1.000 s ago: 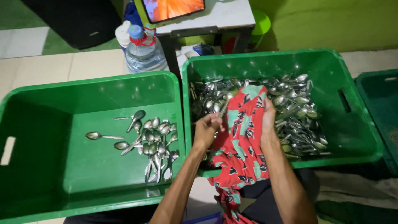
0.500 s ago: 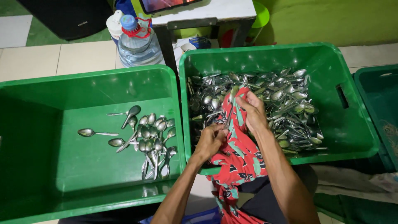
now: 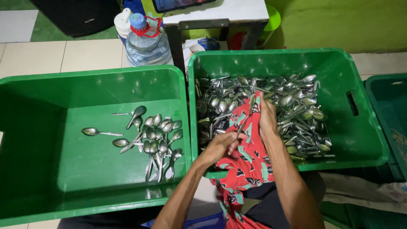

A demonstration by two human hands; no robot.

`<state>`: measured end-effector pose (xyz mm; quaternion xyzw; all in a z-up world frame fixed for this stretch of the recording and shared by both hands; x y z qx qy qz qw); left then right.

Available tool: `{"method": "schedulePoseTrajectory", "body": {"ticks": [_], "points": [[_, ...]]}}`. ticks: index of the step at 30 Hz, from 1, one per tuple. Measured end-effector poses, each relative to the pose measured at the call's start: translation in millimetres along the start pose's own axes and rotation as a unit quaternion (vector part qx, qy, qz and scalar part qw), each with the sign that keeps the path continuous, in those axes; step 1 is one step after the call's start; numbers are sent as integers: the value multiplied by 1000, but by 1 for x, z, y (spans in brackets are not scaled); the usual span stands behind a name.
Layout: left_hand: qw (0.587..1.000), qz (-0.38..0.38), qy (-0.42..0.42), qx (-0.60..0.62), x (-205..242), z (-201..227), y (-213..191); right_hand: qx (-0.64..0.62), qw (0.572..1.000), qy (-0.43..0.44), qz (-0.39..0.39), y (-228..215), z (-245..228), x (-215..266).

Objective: Cleaning and sorting metal spoons and forks using a cloth, moving them from one green bin to another.

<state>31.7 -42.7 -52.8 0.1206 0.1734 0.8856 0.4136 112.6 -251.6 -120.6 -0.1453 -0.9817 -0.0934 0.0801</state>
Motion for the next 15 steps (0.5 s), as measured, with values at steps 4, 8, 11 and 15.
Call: {"method": "schedulePoseTrajectory", "body": {"ticks": [4, 8, 11, 15], "points": [[991, 86, 92, -46, 8, 2, -26, 26, 998, 20, 58, -2, -3, 13], [975, 205, 56, -72, 3, -14, -50, -190, 980, 50, -28, 19, -19, 25], [958, 272, 62, -59, 9, -11, -57, -244, 966, 35, -76, 2, 19, -6], [954, 264, 39, -140, 14, 13, -41, -94, 972, -51, -208, 65, -28, 30]]}}
Point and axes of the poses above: each hand's wrist, its own x-axis away from the middle knuckle, its own y-axis out of the palm, z = x × y, the point moved 7 cm from there along -x, towards the middle knuckle, and after that the axes turned 13 degrees about -z, right-handed, at the moved point
